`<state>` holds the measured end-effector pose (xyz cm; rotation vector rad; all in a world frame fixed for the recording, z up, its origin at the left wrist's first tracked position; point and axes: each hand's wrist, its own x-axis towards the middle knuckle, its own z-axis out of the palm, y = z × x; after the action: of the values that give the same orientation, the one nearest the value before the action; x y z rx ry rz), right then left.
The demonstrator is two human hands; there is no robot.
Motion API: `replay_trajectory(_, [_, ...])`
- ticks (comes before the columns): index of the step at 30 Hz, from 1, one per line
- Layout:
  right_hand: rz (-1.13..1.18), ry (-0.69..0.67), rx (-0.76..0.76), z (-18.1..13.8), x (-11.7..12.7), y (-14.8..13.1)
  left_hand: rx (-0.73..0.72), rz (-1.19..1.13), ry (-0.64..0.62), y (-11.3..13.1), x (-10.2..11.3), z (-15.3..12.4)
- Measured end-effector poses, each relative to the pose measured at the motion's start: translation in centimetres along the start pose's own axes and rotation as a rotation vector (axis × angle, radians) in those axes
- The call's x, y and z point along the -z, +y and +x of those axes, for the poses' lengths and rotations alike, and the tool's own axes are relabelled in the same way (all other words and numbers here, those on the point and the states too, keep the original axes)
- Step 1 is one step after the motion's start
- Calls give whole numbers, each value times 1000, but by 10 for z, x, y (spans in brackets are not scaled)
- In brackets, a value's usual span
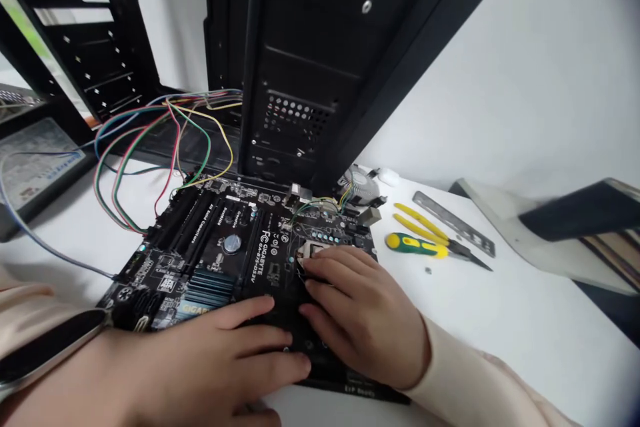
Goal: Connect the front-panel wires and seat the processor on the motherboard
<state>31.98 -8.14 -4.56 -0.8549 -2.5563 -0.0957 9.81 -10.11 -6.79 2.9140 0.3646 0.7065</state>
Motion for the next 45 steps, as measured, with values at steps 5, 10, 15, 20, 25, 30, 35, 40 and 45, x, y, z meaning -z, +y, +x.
replay_trajectory(5, [-52, 7, 45, 0, 2, 0, 33, -81, -76, 0, 4, -1])
replay_trajectory(10, [34, -31, -1, -1, 0, 3, 38, -71, -105, 0, 7, -1])
replay_trajectory(15, [120, -55, -33, -2, 0, 9, -37, -10, -80, -1, 6, 0])
replay_trajectory(20, [140, -84, -29, -2, 3, 10, -31, -6, -39, 0, 6, 4])
replay_trajectory(25, [130, -112, -29, 0, 4, 9, -27, 16, -5, 0, 6, 6])
replay_trajectory(30, [140, -135, -40, 1, 5, 8, -38, 26, -9, 0, 6, 5])
replay_trajectory(35, [164, -121, -19, 0, 6, 8, -41, 27, -22, 2, 7, 4])
replay_trajectory(40, [191, -123, 10, -3, 9, 11, -55, 25, -38, 1, 8, 4])
replay_trajectory(45, [202, -133, 44, -1, 10, 14, -47, 18, -45, 1, 6, 5])
